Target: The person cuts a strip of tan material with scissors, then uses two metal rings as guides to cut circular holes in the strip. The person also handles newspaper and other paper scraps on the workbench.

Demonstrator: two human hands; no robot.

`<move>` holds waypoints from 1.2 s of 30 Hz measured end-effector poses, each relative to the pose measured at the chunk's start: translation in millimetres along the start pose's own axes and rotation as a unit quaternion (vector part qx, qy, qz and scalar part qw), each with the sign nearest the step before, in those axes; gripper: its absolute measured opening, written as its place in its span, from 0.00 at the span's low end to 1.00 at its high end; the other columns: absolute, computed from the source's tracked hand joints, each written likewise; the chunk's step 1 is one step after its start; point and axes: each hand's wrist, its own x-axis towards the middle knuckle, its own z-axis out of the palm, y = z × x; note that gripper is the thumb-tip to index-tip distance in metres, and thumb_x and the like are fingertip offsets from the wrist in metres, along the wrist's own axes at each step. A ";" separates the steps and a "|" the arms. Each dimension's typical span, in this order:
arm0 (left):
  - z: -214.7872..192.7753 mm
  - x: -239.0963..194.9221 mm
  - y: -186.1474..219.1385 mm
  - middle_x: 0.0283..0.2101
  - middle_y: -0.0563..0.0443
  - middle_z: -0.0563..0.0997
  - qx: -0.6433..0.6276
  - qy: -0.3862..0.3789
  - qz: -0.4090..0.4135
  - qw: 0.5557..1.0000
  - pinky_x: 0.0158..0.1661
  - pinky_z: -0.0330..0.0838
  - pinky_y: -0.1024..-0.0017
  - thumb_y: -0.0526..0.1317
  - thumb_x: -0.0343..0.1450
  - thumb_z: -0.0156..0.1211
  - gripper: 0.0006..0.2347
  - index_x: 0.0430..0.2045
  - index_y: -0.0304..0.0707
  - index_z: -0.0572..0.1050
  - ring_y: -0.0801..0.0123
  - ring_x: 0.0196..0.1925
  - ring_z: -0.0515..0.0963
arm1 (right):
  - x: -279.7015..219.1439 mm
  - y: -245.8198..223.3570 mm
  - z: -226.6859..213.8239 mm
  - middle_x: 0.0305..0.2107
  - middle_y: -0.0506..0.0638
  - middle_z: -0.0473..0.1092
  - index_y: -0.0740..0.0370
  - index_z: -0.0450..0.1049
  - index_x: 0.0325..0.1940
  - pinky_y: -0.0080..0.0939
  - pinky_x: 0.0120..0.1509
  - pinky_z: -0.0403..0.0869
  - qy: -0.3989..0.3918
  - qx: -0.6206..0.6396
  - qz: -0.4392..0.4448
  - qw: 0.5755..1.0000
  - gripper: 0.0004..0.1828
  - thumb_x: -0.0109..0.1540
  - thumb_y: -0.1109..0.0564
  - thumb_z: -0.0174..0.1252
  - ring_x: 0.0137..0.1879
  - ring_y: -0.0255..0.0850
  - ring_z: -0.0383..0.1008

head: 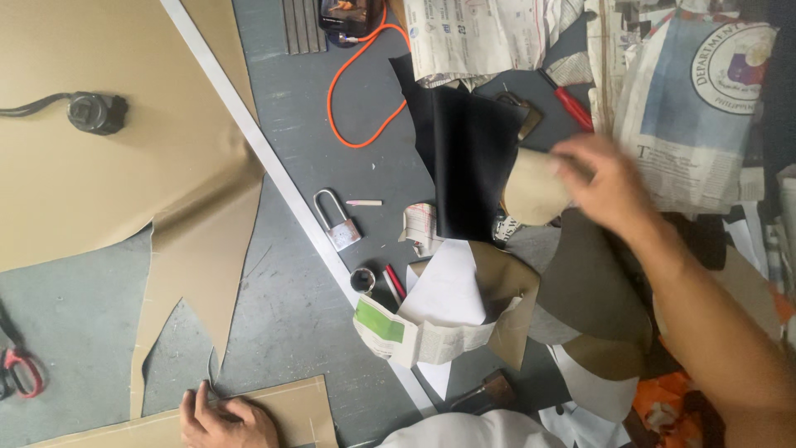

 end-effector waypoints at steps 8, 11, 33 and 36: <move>-8.7 8.4 25.1 0.65 0.35 0.72 -0.034 0.004 -0.025 0.999 0.62 0.72 0.58 0.27 0.72 0.51 0.14 0.52 0.28 0.77 0.48 0.62 0.74 | 36.8 107.6 -21.7 0.68 0.75 0.55 0.70 0.48 0.80 0.60 0.72 0.54 0.008 -0.205 0.176 0.963 0.59 0.54 0.50 0.74 0.73 0.68 0.52; -22.6 10.6 37.0 0.64 0.38 0.74 0.011 -0.020 -0.043 0.999 0.58 0.71 0.56 0.27 0.73 0.53 0.14 0.52 0.29 0.78 0.48 0.61 0.75 | 25.3 126.2 -31.0 0.67 0.69 0.64 0.66 0.55 0.80 0.55 0.76 0.63 0.017 -0.173 0.188 0.967 0.51 0.56 0.54 0.69 0.72 0.63 0.64; -11.1 11.2 27.4 0.66 0.30 0.65 -0.069 -0.040 -0.039 0.996 0.66 0.76 0.65 0.22 0.75 0.49 0.14 0.56 0.16 0.71 0.49 0.67 0.75 | 25.9 115.2 -95.1 0.50 0.58 0.74 0.60 0.75 0.53 0.58 0.67 0.67 0.057 -0.059 0.385 0.919 0.09 0.68 0.63 0.56 0.58 0.46 0.74; -6.0 11.1 25.5 0.67 0.31 0.65 -0.097 -0.035 -0.048 0.994 0.66 0.76 0.65 0.22 0.75 0.47 0.14 0.56 0.16 0.71 0.49 0.66 0.76 | 24.5 120.6 -96.9 0.51 0.57 0.74 0.60 0.76 0.53 0.55 0.67 0.69 0.082 -0.041 0.381 0.920 0.11 0.67 0.64 0.55 0.59 0.45 0.75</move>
